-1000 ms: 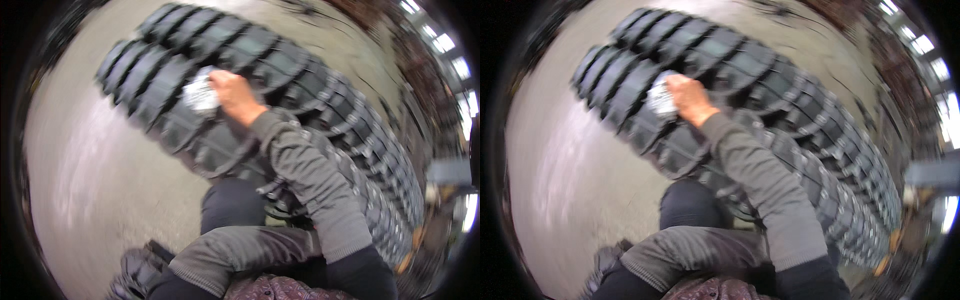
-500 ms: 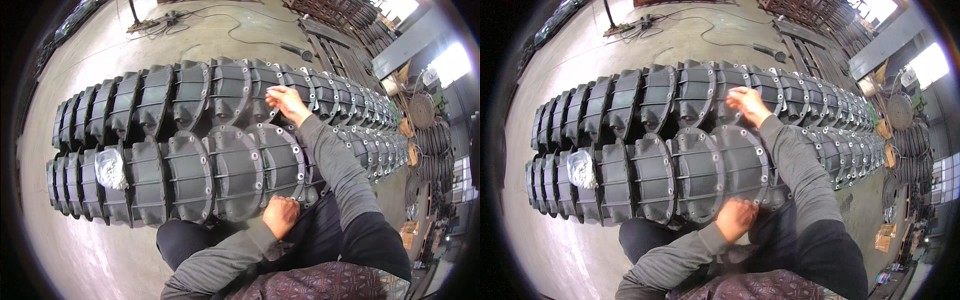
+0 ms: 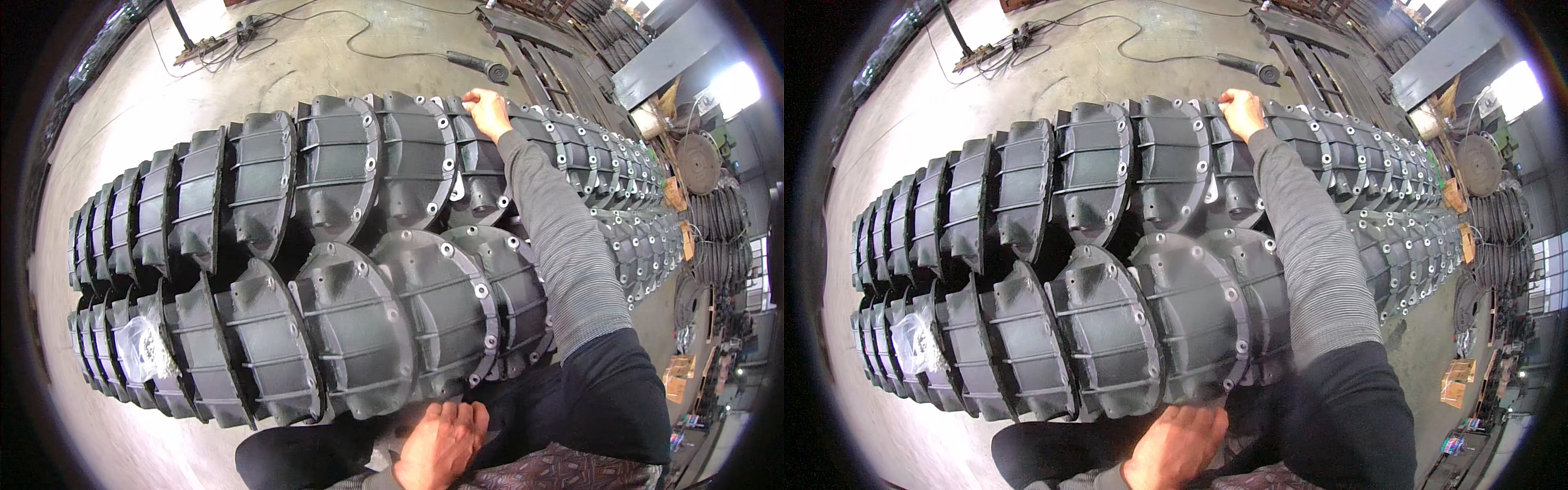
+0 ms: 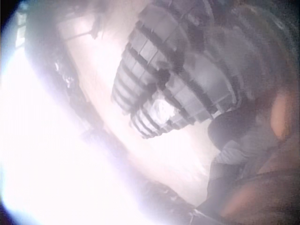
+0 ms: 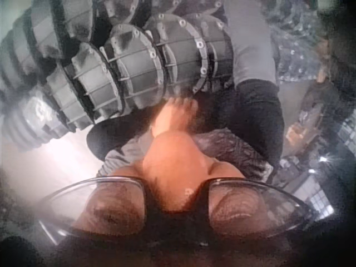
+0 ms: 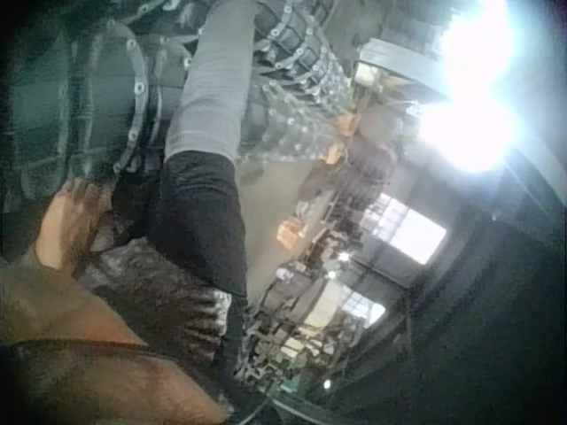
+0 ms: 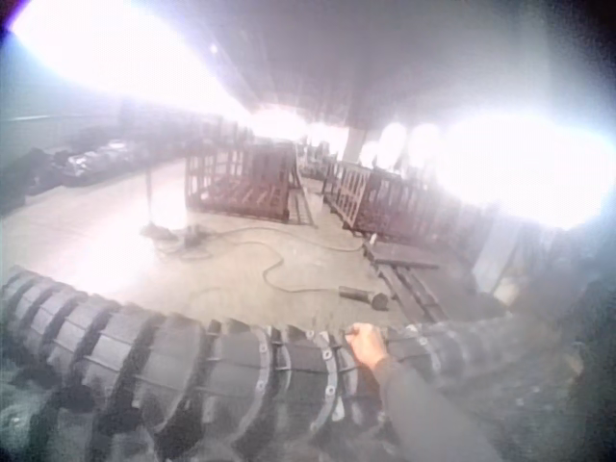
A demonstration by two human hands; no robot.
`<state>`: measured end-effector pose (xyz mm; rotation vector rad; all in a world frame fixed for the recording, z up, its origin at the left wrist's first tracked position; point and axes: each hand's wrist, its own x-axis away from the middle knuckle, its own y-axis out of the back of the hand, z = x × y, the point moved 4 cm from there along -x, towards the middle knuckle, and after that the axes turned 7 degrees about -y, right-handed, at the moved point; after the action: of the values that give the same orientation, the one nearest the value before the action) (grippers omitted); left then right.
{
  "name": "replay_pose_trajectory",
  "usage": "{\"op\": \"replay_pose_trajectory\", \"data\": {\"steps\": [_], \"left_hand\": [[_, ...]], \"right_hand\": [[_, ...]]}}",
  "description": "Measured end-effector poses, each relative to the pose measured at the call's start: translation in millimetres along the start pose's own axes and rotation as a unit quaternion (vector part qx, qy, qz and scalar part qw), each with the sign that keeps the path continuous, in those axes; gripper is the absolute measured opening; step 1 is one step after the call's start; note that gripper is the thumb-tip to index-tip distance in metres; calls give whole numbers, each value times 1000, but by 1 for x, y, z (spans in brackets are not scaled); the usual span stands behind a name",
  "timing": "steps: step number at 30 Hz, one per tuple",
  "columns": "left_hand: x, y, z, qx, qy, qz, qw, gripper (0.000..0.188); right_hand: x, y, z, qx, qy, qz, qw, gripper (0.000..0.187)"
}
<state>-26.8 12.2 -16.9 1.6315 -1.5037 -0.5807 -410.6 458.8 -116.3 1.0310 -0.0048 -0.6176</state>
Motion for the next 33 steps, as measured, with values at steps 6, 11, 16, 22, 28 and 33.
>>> {"op": "replay_pose_trajectory", "data": {"steps": [6,11,16,22,28,33], "left_hand": [[5,-5,22,67,-7,-8,998,54],[5,1,30,46,-32,-81,995,58],[3,-3,31,67,-26,-44,996,58],[3,-4,29,35,-33,-31,998,57],[3,-6,29,39,-30,-18,999,55],[1,-10,24,51,8,8,999,53]], "right_hand": [[-29,-28,-12,55,32,0,998,20],[-32,-32,-14,61,93,13,994,18],[-33,-35,-5,108,161,14,981,11],[-33,-34,2,142,153,49,977,14],[-38,-34,6,160,112,69,978,12],[-39,-35,8,183,90,60,977,11]]}}
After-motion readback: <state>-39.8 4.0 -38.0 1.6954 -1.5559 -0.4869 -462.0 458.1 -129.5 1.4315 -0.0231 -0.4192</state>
